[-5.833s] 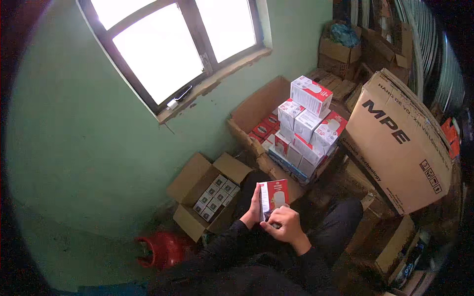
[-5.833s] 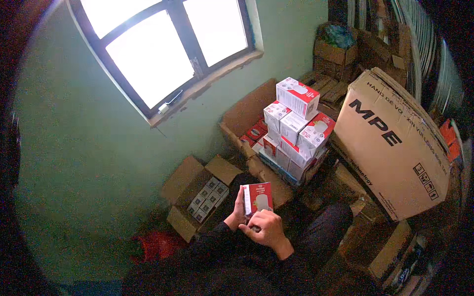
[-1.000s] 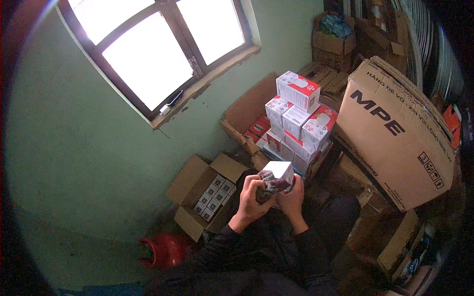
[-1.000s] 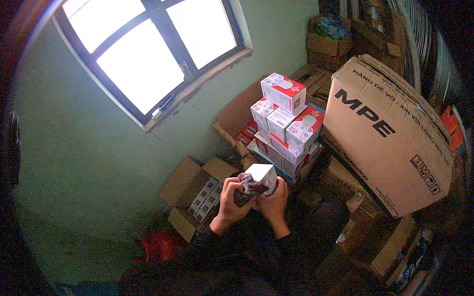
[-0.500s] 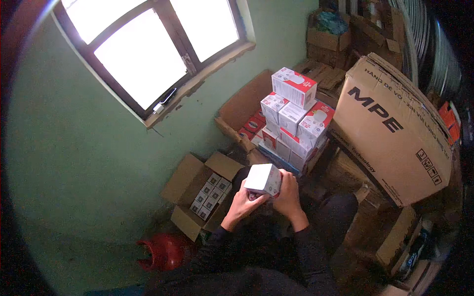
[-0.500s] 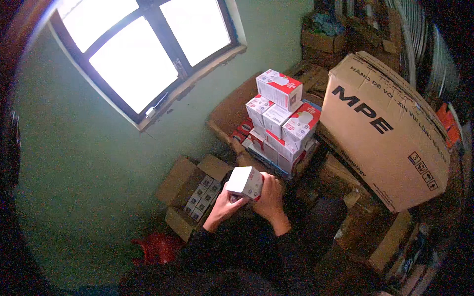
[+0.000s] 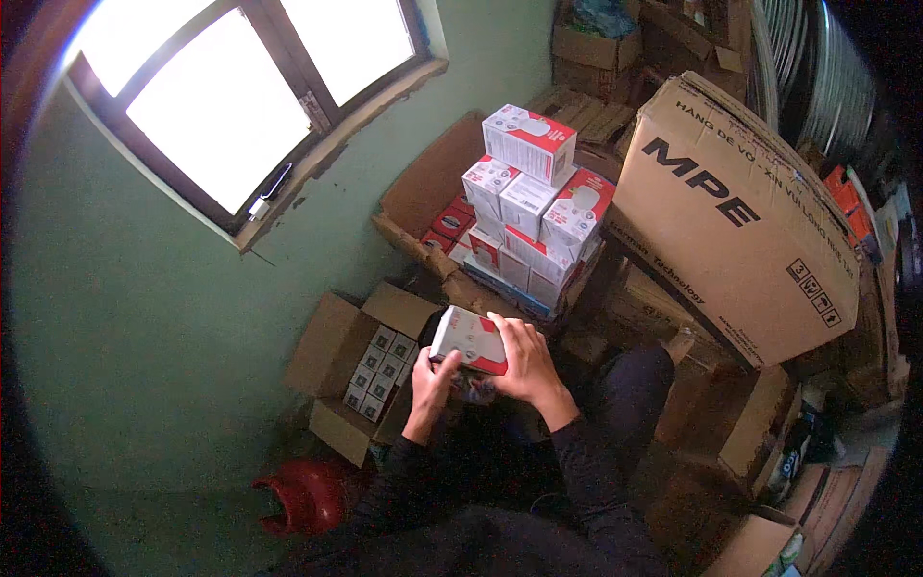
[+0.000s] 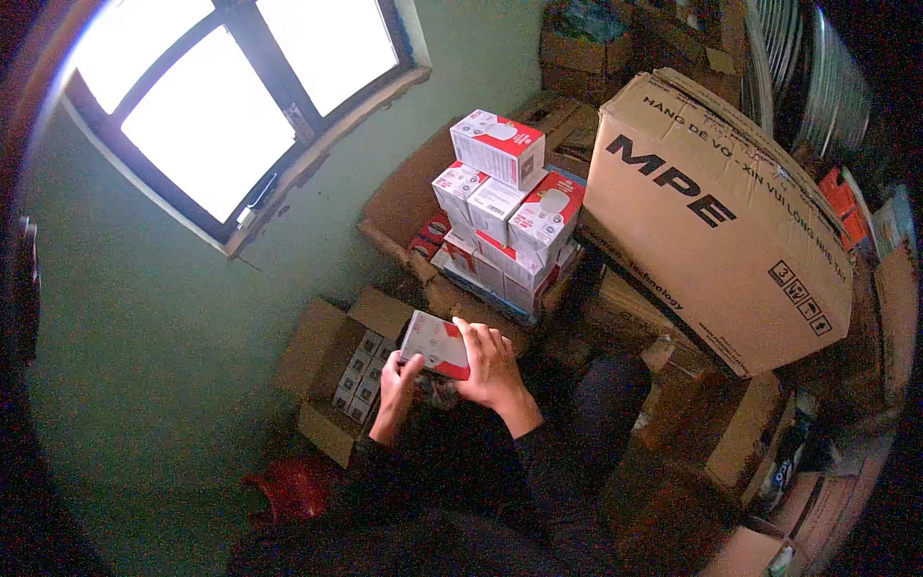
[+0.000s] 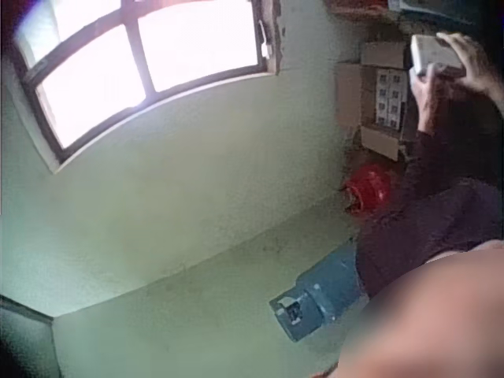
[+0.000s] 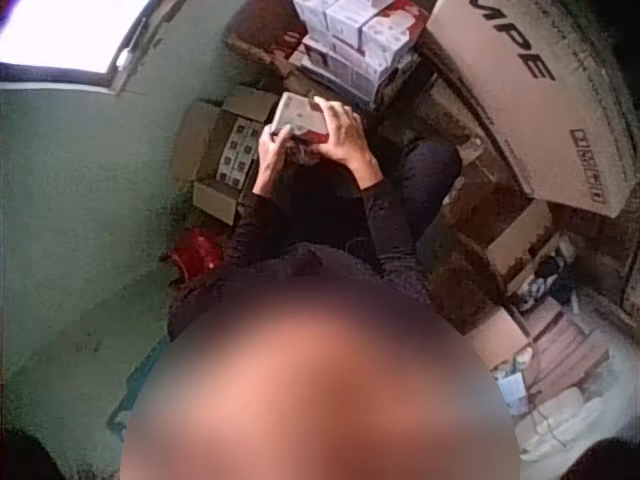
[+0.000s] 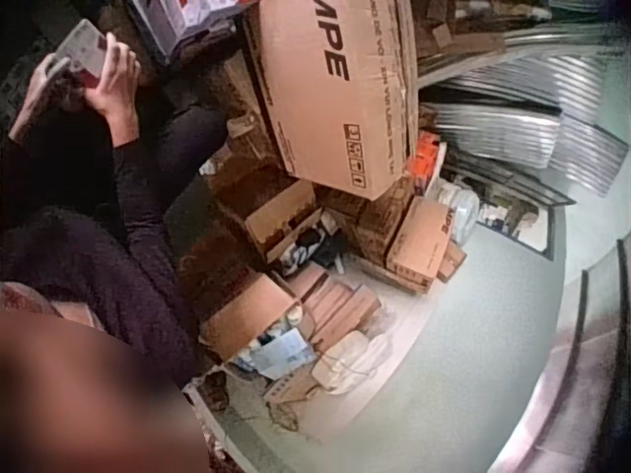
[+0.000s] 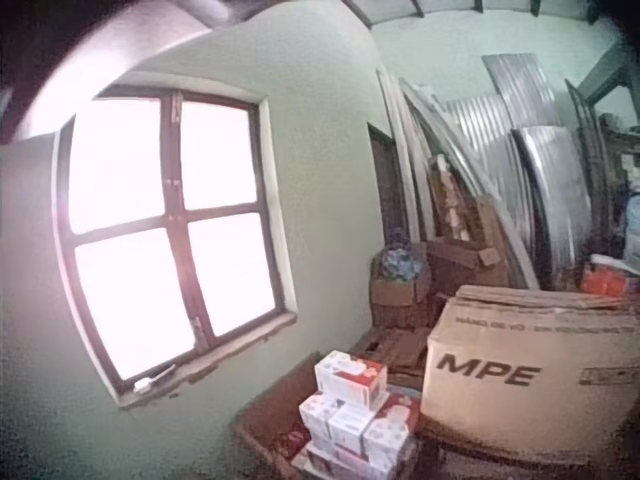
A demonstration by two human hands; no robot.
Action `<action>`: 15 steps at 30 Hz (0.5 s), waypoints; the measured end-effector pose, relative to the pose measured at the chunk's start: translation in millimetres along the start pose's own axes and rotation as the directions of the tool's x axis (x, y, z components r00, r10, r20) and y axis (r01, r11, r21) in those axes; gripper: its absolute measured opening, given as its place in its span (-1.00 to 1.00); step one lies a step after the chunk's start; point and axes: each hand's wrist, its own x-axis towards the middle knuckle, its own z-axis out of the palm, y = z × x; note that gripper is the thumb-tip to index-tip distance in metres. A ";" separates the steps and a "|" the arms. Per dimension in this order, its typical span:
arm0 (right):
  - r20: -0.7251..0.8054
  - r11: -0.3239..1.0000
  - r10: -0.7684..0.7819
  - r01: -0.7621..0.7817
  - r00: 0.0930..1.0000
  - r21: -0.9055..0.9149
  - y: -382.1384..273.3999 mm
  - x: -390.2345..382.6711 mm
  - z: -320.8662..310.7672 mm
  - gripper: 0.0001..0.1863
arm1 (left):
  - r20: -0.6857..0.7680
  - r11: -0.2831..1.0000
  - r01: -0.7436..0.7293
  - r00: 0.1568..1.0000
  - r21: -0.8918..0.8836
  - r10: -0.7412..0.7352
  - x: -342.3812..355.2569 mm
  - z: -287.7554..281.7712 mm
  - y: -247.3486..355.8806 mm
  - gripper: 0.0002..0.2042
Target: Labeling and stacking light bulb boxes in a storage area.
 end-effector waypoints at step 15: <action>-0.320 0.969 0.133 -0.055 0.938 0.242 16.5 11.6 -45.8 -0.06 | -0.105 0.982 -0.178 0.980 -0.068 0.170 11.6 8.2 -31.8 -0.58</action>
